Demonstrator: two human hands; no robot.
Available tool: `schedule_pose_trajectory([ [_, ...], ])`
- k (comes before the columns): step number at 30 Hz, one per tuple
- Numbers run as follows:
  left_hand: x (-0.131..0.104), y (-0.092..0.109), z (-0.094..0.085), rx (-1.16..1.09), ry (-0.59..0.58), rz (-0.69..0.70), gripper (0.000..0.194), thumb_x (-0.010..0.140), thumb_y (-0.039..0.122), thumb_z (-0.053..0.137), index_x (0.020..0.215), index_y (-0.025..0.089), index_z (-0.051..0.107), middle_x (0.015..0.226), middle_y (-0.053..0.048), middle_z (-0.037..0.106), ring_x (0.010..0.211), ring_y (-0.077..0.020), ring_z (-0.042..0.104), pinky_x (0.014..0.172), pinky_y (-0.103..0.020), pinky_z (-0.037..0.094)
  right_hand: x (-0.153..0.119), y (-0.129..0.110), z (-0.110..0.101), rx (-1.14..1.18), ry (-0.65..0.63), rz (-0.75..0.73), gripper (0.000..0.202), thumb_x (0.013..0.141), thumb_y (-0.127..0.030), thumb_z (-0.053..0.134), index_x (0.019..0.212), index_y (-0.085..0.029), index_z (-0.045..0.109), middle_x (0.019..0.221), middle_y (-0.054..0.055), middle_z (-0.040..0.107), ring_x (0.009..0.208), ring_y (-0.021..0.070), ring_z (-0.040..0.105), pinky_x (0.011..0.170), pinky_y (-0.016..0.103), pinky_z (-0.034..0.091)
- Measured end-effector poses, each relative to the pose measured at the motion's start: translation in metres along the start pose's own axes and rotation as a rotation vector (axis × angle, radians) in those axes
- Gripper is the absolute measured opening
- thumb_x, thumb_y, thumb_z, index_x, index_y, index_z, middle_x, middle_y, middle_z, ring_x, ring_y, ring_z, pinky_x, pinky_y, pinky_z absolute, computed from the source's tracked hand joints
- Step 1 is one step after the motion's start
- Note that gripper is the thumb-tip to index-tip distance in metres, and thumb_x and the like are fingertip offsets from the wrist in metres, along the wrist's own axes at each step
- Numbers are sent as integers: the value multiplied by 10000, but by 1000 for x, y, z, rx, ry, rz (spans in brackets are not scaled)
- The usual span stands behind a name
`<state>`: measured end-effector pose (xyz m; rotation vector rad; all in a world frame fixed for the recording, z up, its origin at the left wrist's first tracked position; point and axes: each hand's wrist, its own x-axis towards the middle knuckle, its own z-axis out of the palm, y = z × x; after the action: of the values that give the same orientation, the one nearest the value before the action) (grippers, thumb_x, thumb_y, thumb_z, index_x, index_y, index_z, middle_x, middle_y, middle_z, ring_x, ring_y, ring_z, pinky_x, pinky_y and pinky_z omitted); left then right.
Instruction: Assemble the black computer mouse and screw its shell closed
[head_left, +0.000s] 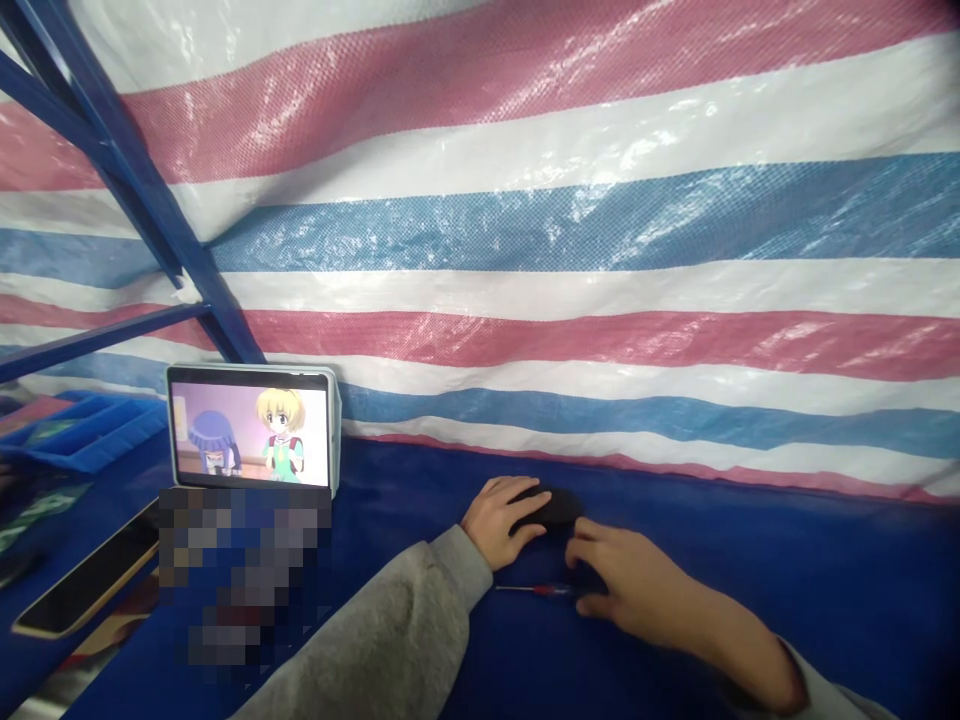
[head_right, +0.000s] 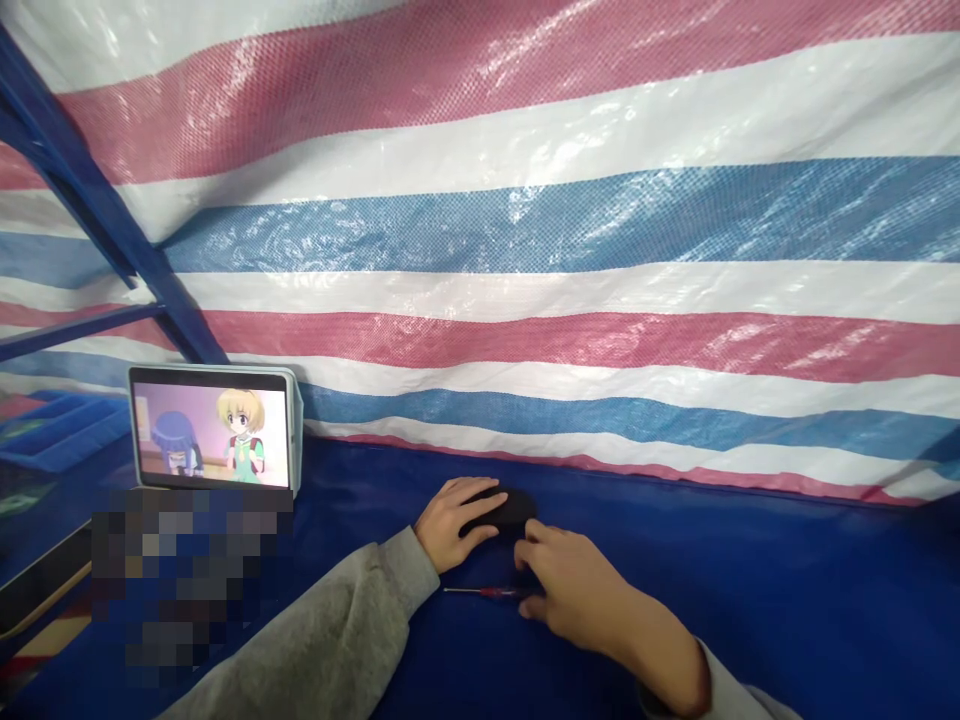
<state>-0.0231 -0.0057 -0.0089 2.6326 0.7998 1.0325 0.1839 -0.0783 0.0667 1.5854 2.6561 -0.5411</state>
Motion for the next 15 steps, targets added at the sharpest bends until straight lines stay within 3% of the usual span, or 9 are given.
schedule_pose_trajectory([
  [3, 0, 0, 0, -9, 1, -7, 375, 924, 402, 535, 1261, 243, 580, 1297, -89, 580, 1187, -243, 548, 1014, -448, 435, -2, -4, -4, -85, -74, -7, 196, 728, -134, 638, 914, -197, 649, 1037, 82, 614, 976, 267, 590, 817, 378, 454],
  [8, -1, -1, 2, 6, 8, -1, 382, 917, 401, 543, 1256, 229, 586, 1283, -101, 589, 1181, -250, 556, 1010, -459, 446, -10, 3, -23, -37, 11, 0, 185, 796, -95, 519, 914, -196, 619, 993, 70, 646, 957, 239, 590, 858, 379, 428],
  [11, -2, -2, 2, 17, 12, -9, 379, 921, 412, 534, 1249, 230, 591, 1281, -100, 591, 1176, -253, 565, 1003, -462, 457, -18, 6, -45, 100, 9, 40, 138, 828, -151, 510, 889, -220, 613, 863, 21, 674, 828, 191, 618, 718, 286, 441],
  [13, -2, -1, 2, 29, 8, -3, 379, 926, 413, 524, 1254, 233, 586, 1289, -98, 587, 1185, -255, 562, 1008, -467, 459, -20, 3, -63, 182, 94, 14, 110, 861, -272, 522, 859, -234, 625, 808, -2, 673, 754, 164, 609, 669, 258, 432],
  [15, -2, 0, 1, 45, -1, 17, 384, 934, 395, 512, 1272, 221, 570, 1314, -100, 571, 1219, -255, 541, 1030, -466, 448, -18, -3, -82, 250, 210, 18, 210, 891, -370, 489, 837, -237, 642, 771, -8, 670, 675, 141, 587, 624, 247, 424],
])
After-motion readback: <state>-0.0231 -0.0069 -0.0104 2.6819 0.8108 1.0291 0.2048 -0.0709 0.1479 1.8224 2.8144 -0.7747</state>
